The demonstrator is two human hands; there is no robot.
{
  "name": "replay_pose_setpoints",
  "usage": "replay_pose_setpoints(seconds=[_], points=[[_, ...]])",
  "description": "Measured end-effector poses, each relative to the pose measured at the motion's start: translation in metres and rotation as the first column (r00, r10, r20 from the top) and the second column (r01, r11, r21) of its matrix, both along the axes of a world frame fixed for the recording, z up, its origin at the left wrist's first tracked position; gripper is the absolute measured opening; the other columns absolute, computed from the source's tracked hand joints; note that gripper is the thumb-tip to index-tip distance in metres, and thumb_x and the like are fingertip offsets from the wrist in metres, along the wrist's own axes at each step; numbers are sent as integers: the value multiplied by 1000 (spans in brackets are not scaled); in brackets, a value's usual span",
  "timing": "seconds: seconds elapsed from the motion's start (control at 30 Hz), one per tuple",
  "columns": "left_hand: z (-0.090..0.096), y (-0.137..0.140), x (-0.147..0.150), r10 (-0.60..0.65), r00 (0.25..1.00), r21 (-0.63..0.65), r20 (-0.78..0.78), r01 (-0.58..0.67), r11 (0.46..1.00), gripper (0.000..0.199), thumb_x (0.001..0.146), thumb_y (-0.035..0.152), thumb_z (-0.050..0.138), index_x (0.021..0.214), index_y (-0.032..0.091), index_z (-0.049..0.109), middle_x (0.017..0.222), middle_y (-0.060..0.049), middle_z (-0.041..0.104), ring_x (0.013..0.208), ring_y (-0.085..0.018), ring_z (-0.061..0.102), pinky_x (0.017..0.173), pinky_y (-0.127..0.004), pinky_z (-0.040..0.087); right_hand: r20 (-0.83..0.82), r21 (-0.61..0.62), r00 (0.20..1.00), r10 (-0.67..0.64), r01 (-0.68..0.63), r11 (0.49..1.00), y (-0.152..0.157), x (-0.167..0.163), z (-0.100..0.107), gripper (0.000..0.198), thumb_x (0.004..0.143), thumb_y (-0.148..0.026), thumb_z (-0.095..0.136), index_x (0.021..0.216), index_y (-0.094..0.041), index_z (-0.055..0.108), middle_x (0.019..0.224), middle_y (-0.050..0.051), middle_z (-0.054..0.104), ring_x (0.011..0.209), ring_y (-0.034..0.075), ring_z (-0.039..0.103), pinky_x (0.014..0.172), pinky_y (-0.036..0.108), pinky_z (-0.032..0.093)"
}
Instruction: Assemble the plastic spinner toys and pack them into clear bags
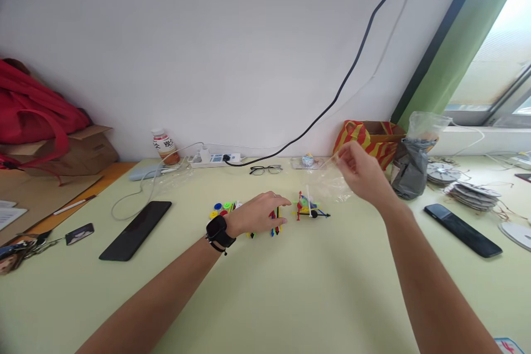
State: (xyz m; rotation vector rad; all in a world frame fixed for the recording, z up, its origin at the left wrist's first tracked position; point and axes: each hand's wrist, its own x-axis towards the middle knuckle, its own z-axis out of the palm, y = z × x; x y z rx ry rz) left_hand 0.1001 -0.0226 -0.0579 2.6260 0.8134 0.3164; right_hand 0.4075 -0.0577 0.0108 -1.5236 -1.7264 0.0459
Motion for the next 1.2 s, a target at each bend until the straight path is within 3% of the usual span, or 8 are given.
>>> replay_pose_setpoints(seconds=[0.2,0.43,0.57,0.67,0.8,0.87,1.1,1.2], points=[[-2,-7,7,-6,1000,30,9,5,1000,43,94,36,63,135,25,62,123,-10,71,124,-32,57,103,-45,48,-255,-73,932,-256,245,967,23,50,-14,19,90,-29,50,102,-20,63,88,8,68,74,20,63,68,33,50],[15,-9,1,16,997,56,74,-21,998,38,107,49,43,126,26,67,124,-8,72,121,-29,57,107,-43,43,-117,-62,963,-243,237,969,33,55,-64,30,88,-41,61,106,-19,70,110,17,69,113,34,61,100,48,45],[24,-9,-19,119,987,107,105,-130,986,43,105,57,44,126,25,65,127,-7,70,123,-29,55,104,-43,42,45,-117,999,2,3,993,16,19,-81,34,98,-49,49,109,-23,69,114,14,69,109,33,63,96,48,49],[23,-18,-34,166,978,135,125,-183,974,35,108,46,39,120,27,65,120,-4,72,120,-29,54,100,-43,42,152,-272,938,311,-263,926,-1,-15,-85,37,104,-52,42,107,-27,68,118,12,70,113,32,62,101,47,48],[10,-45,-34,274,923,91,271,-308,947,25,105,39,46,117,26,64,115,-5,71,115,-27,56,98,-42,45,240,-303,868,434,-358,883,-9,-43,-88,40,89,-59,68,111,-26,65,126,13,67,116,35,59,98,49,49],[-1,-60,-26,316,887,80,336,-361,929,18,102,29,50,112,26,65,112,-5,72,114,-27,57,99,-42,46,276,-283,857,435,-360,889,-7,-50,-92,31,94,-55,62,106,-25,64,121,12,68,113,34,59,97,49,48],[-40,-99,-1,-65,963,192,262,14,981,23,93,20,60,116,23,67,114,-7,72,118,-30,54,105,-46,45,368,-201,884,288,-227,953,2,-63,-121,36,104,-41,44,132,-26,61,144,12,61,138,34,47,108,52,42],[-45,-101,1,-151,957,187,249,106,977,21,96,24,61,115,21,67,115,-7,71,119,-29,54,106,-45,46,380,-210,889,255,-186,960,3,-55,-130,33,102,-33,45,127,-25,65,133,11,69,131,31,54,105,48,44]])
